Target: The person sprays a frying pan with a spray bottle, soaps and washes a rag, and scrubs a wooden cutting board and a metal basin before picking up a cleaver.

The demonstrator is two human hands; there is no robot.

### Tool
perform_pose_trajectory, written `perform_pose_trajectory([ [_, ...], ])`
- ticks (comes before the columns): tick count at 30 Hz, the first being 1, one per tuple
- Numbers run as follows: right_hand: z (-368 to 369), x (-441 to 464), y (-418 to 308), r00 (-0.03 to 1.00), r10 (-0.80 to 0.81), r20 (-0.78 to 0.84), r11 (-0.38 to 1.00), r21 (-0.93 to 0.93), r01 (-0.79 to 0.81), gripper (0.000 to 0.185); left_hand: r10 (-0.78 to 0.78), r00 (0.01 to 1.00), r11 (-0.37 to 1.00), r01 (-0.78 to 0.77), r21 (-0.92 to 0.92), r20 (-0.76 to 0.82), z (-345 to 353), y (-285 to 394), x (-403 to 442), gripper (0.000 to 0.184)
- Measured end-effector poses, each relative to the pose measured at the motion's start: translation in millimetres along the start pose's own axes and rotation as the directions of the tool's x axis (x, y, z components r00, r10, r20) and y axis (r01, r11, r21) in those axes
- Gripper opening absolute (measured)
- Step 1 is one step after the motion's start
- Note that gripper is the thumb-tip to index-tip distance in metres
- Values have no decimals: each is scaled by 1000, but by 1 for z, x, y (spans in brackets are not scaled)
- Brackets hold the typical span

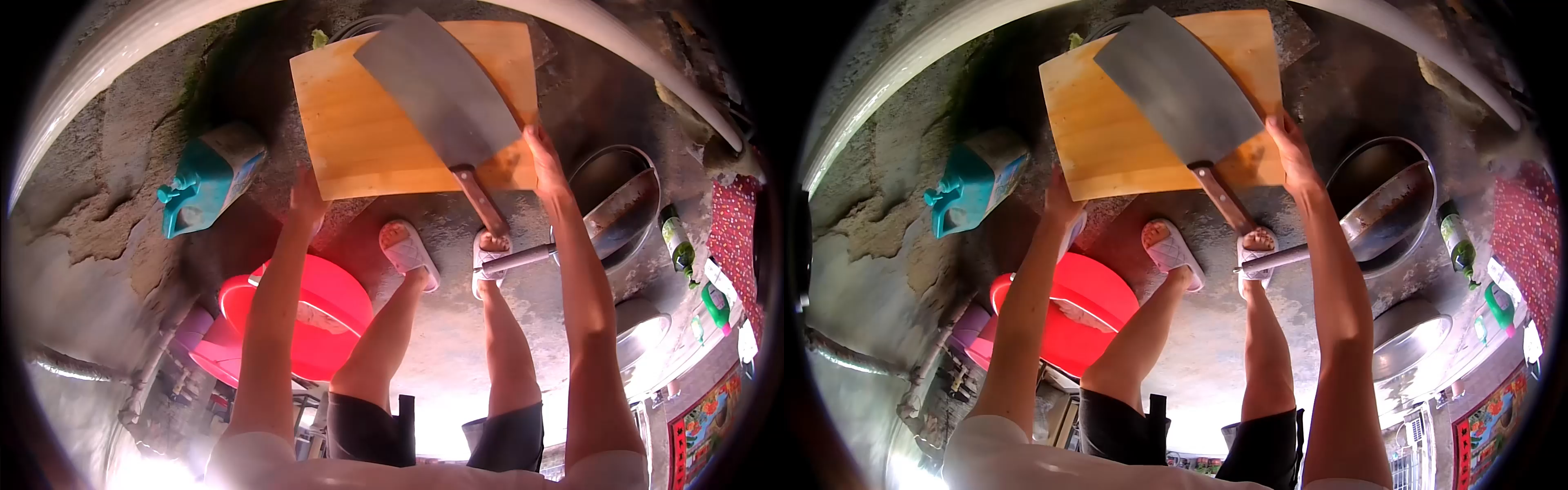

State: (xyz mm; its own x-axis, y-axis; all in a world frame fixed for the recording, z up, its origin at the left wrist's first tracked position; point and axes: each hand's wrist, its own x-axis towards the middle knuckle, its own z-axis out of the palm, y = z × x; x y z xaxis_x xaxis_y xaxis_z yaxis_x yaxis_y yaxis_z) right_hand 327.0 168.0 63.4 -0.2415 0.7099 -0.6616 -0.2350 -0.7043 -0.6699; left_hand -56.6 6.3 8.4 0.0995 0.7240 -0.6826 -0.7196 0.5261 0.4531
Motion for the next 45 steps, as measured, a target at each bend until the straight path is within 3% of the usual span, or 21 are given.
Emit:
perform_pose_trajectory([
  [1,7,12,2,1000,11,21,1000,-22,-11,46,-64,991,962,93,-257,118,-8,9,-7,54],
  [5,19,67,32,998,-53,33,968,-242,60,52,-13,919,998,38,54,-393,29,31,2,44],
  [8,23,94,43,988,-145,-60,824,-559,88,58,146,887,988,-104,118,-438,11,19,35,40],
  [11,38,107,45,956,-269,-117,708,-697,114,60,226,838,974,-175,147,-497,9,9,54,38],
  [12,44,105,40,964,-215,-154,737,-673,57,64,236,824,971,-181,156,-515,12,7,57,39],
  [15,52,110,41,933,-286,-216,581,-814,-11,67,249,772,967,-166,192,-585,22,5,60,39],
  [16,50,109,37,959,-194,-205,608,-793,-46,70,265,759,960,-145,241,-595,26,4,59,40],
  [18,50,109,39,961,-198,-192,640,-768,-21,72,298,726,938,-101,333,-620,36,2,53,44],
  [21,49,103,40,969,-210,-132,719,-692,62,75,380,555,843,121,524,-740,60,-12,34,59],
  [22,50,104,39,970,-220,-102,749,-654,101,76,435,601,791,100,604,-670,68,-21,22,60],
  [24,48,106,43,977,-163,-136,719,-695,23,79,519,679,671,53,740,-519,80,-47,-21,60],
  [26,47,101,40,978,-159,-133,675,-738,10,83,510,750,659,-26,752,-421,90,-73,-70,56],
  [29,42,99,51,941,-262,-214,504,-862,-56,85,521,766,707,-140,693,-376,96,-107,-148,46],
  [31,36,94,52,883,-469,21,312,-931,188,74,488,756,785,-162,599,-436,93,-135,-198,45],
  [34,64,37,54,740,-545,394,28,-873,487,58,439,705,824,-68,563,-557,83,-187,-277,41],
  [35,74,-2,62,705,-518,484,-48,-839,541,51,381,663,849,26,529,-644,91,-205,-316,39],
  [37,81,-45,94,715,-356,602,5,-764,646,43,387,524,790,235,565,-759,78,-259,-364,38],
  [39,88,-98,126,786,-62,615,62,-784,618,38,193,381,906,285,313,-904,70,-311,-415,42],
  [41,102,-131,165,761,143,633,176,-773,610,40,-17,257,984,178,31,-966,32,-375,-444,46],
  [42,119,-155,181,773,262,578,243,-815,526,43,-103,206,992,93,-85,-973,27,-384,-460,49],
  [45,165,-194,242,700,535,473,261,-881,395,58,-448,82,886,-94,-454,-890,0,-390,-473,59],
])
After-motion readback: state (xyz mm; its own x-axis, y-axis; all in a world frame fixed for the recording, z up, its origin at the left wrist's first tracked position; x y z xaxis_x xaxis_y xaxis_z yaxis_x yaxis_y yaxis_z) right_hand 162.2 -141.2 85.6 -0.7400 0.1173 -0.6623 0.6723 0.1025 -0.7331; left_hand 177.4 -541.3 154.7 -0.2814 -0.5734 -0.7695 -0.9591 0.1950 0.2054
